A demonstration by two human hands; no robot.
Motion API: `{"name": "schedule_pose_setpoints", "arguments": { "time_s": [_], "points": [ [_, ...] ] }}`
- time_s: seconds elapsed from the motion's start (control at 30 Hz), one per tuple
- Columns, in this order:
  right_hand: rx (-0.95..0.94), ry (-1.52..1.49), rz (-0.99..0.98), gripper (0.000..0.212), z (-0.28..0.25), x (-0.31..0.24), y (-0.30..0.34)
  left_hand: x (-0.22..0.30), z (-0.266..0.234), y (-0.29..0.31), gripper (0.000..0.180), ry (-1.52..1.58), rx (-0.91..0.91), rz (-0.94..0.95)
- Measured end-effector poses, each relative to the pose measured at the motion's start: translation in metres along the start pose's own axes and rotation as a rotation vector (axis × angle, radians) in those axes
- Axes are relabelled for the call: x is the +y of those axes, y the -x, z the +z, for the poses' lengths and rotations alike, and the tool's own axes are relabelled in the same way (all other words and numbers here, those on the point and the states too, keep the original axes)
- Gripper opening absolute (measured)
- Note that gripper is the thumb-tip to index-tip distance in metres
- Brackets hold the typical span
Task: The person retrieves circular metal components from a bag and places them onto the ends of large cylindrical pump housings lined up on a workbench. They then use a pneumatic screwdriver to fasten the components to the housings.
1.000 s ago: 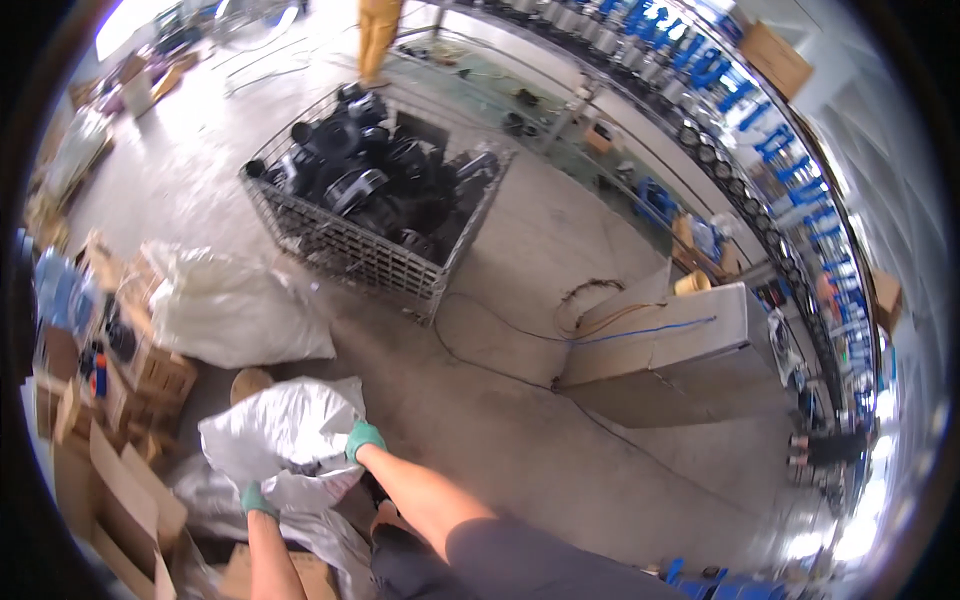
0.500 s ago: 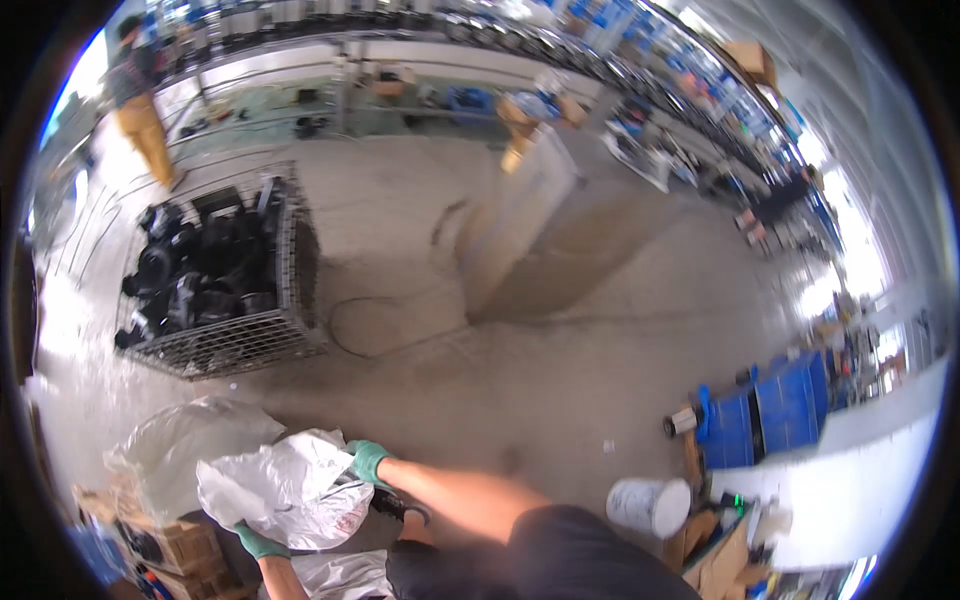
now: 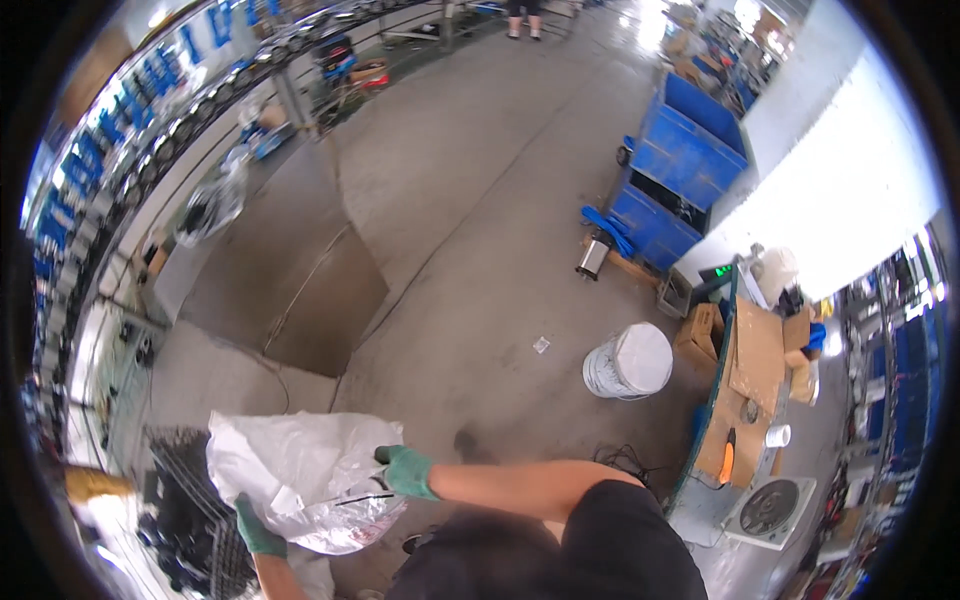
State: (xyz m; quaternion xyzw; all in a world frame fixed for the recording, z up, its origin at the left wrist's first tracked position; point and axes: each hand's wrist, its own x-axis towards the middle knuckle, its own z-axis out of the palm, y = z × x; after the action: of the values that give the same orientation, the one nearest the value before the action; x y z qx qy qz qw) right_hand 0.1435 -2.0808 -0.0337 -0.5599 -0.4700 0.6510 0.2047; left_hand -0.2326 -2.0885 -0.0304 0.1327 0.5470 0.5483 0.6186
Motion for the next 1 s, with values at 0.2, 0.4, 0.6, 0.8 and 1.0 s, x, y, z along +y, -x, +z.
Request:
{"name": "schedule_pose_setpoints", "arguments": {
  "time_s": [0.2,0.4,0.6,0.8,1.0],
  "points": [
    [0.358,-0.597,0.038,0.056,-0.173,0.009,-0.005,-0.002,0.293,-0.119,0.065,-0.168,-0.212,-0.066],
    [0.837,-0.515,-0.104,0.055,-0.344,-0.008,-0.019,-0.041,0.6,-0.247,0.06,-0.39,-0.488,-0.006],
    [1.082,-0.883,-0.038,0.061,-0.516,-0.096,-0.025,-0.108,0.923,-0.283,0.052,-0.532,-0.814,-0.1],
    [1.312,-1.187,-0.166,0.065,-0.655,-0.116,-0.091,-0.191,1.179,-0.305,0.052,-0.941,-1.132,-0.054],
    [1.407,-1.055,-0.286,0.035,-0.789,-0.1,-0.219,-0.291,1.373,-0.339,0.049,-1.169,-1.405,0.017]
  ]
}}
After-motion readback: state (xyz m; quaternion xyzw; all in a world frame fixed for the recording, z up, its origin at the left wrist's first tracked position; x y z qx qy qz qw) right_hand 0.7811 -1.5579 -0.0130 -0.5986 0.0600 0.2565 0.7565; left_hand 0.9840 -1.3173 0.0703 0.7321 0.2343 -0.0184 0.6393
